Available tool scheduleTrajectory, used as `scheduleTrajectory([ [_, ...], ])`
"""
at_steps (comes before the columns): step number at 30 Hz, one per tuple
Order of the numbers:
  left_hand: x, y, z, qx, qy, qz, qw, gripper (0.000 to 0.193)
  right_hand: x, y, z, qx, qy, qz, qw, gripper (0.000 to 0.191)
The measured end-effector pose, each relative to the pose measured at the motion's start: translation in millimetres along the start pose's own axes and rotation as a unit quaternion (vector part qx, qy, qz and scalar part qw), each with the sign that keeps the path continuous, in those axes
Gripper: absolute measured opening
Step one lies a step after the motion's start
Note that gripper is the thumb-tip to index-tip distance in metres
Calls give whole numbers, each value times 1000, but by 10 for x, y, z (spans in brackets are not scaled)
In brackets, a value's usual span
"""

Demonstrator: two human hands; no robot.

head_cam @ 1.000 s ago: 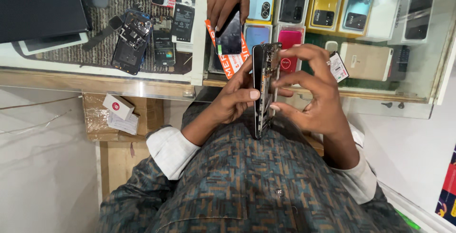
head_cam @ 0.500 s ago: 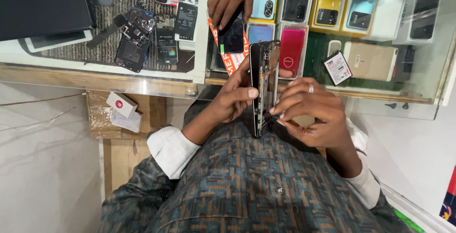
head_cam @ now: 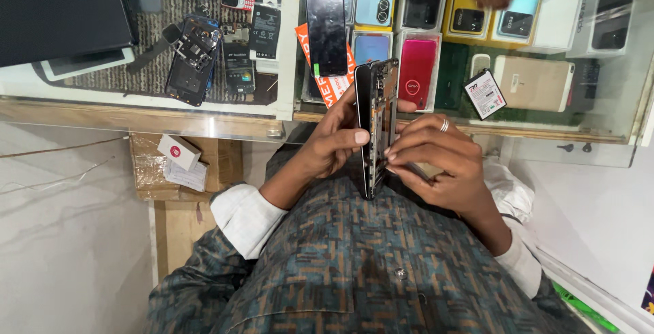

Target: The person handles a disassembled smartphone, removes the screen assembly, and places it on the counter. They then pick up a tube of adhesive, open the cap, and apply glue to the phone frame. The person continues to prepare the phone for reassembly by handling the screen and adhesive.

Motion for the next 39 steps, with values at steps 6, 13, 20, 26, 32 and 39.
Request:
scheduleTrajectory([
  [6,-54,32,15,-10,-1,-33,999,92,-88,-42,124,-30,58,-11,998,60],
  [13,-79,66,12,-15,-4,-46,999,96,-93,83,263,-52,225,-192,954,101],
  [20,-75,50,38,-42,6,-70,997,98,2,158,155,26,263,-125,956,109],
  [26,-109,73,44,-46,17,-78,996,95,-55,192,155,17,320,-152,935,109],
  [32,-154,75,81,-47,22,-111,992,88,-118,189,148,9,325,-201,924,104],
  [39,-113,39,45,-38,21,-97,994,86,-151,141,116,-9,297,-233,926,106],
])
Point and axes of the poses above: each hand's wrist, its own z-axis away from the middle knuckle, its own y-axis out of the palm, x = y × z, the point moved 4 cm from there along -z, towards the middle knuckle, and after that the axes turned 1 degree about z, right-handed, at the moved point
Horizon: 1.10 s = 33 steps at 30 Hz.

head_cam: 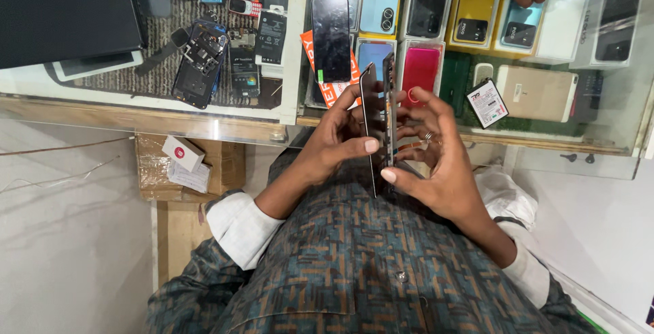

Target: The person handles a disassembled smartphone, removes the screen assembly, and places it on the counter. They then pick up a tube of adhesive, open the cap, and apply glue to the phone frame. The person continues to prepare the phone for reassembly by handling the screen and adhesive.

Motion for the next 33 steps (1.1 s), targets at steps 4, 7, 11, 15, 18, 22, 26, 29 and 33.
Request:
scheduleTrajectory([
  [4,17,-29,13,-11,-9,-12,1000,87,56,-47,-34,-12,-15,-22,1000,107],
  [7,2,-41,19,-11,-15,0,1000,88,130,-55,-62,-21,-30,-46,998,107],
  [11,-49,4,-17,12,-11,49,999,87,221,-106,-129,-20,-52,-77,995,105],
  [15,-111,32,-3,1,-33,10,999,84,216,-153,-200,-33,-64,-99,992,106],
  [18,-144,24,5,13,-42,12,999,82,196,-204,-247,-33,-75,-134,988,106],
  [22,-101,-25,-54,10,-37,11,999,82,161,-271,-339,-35,-99,-196,975,103],
  [26,-19,-52,-67,14,-46,12,999,83,140,-287,-399,-10,-113,-264,958,95],
  [29,-7,-92,-61,10,-36,11,999,82,162,-318,-429,-7,-121,-282,952,88],
  [33,47,-122,-63,1,-48,53,997,83,178,-378,-472,-21,-126,-324,937,87],
])
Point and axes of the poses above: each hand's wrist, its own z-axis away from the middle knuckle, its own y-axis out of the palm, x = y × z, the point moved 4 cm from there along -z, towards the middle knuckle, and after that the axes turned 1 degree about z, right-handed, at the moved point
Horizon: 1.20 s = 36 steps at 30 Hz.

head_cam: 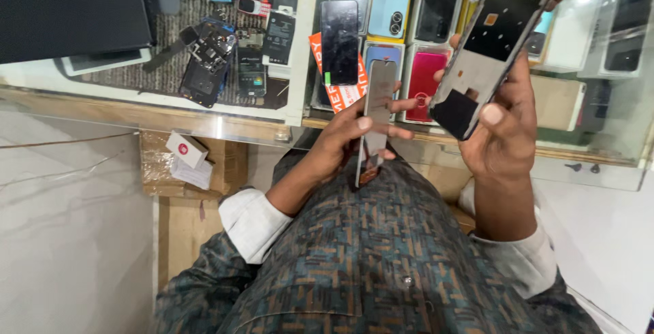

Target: The person handles a disassembled smartphone, removes the screen assembly, and places it on the counter. They then pick up a tube of adhesive, open the cap, and apply glue to the phone frame. The person continues to prepare the phone for reassembly by handling the screen and adhesive.

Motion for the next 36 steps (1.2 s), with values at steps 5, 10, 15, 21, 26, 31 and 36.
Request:
scheduleTrajectory([
  [5,20,-37,-32,41,13,137,990,79,72,-320,55,-59,-31,3,998,87],
  [10,-72,-83,28,48,44,186,980,77,-203,-831,290,-98,-14,274,957,87],
  [15,-177,-131,103,21,45,158,986,80,-694,-1240,592,-153,101,540,822,98],
  [21,-271,-323,315,-45,64,189,979,81,-938,-1350,703,-123,93,714,683,97],
  [26,-357,-656,704,-197,92,85,972,77,-1081,-1372,684,-98,93,760,636,85],
  [31,-331,-866,913,-259,144,26,955,80,-1219,-1469,717,-72,67,775,624,80],
  [36,-307,-907,1021,-273,197,26,941,85,-1236,-1492,749,-54,53,792,606,80],
])
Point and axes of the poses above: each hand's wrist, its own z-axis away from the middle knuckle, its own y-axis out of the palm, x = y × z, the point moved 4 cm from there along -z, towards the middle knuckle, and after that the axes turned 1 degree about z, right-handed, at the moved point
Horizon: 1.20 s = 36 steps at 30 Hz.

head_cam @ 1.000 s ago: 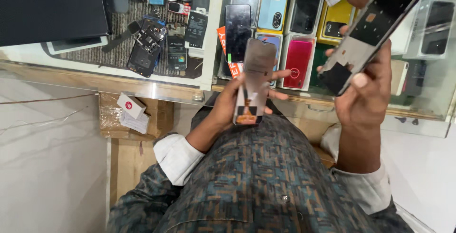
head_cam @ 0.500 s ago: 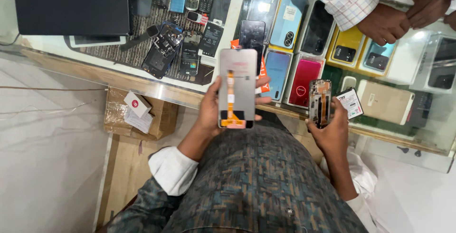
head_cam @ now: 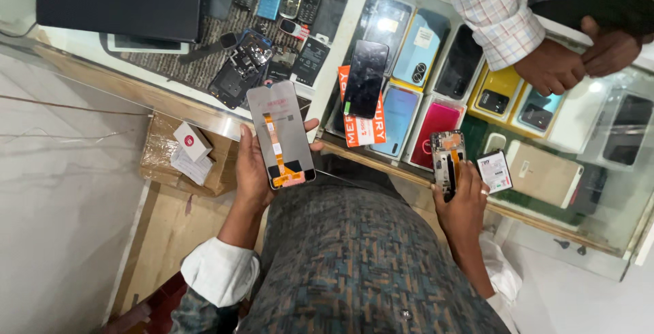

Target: The person handles a disassembled smartphone, removes the screen assembly, and places it on the counter. They then pick up a tube of adhesive, open the cap, and apply glue to the phone frame. The person continues to prepare the phone for reassembly by handling the screen and adhesive.

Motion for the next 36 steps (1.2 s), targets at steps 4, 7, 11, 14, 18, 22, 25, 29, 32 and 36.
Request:
scheduleTrajectory([
  [4,5,-45,42,-22,15,-7,1000,87,140,-151,-113,-18,5,33,999,83],
  [7,23,-162,57,-45,14,-25,999,86,529,-228,-383,-50,-70,-72,994,78],
  [11,123,-412,39,-73,-6,-11,997,81,1304,1,-1042,11,-99,-137,986,81],
  [14,151,-586,-3,-83,-35,-32,995,82,1928,146,-1438,10,-88,-81,993,103],
  [18,103,-734,-60,-100,-67,-13,993,77,2391,237,-1729,46,-14,-17,999,119],
  [22,54,-857,-169,-105,-29,-38,993,64,2511,277,-1796,24,-7,8,1000,121],
  [25,132,-973,-327,-108,-50,-48,992,58,2496,318,-1833,57,33,0,998,118],
  [29,249,-1002,-626,-66,-73,-128,987,52,2483,251,-1883,68,78,-46,994,121],
  [32,291,-866,-809,-24,-89,-123,988,48,2415,137,-1898,56,96,-84,990,119],
  [36,383,-593,-1065,-16,-136,-105,985,44,2146,63,-1852,42,131,-116,984,112],
])
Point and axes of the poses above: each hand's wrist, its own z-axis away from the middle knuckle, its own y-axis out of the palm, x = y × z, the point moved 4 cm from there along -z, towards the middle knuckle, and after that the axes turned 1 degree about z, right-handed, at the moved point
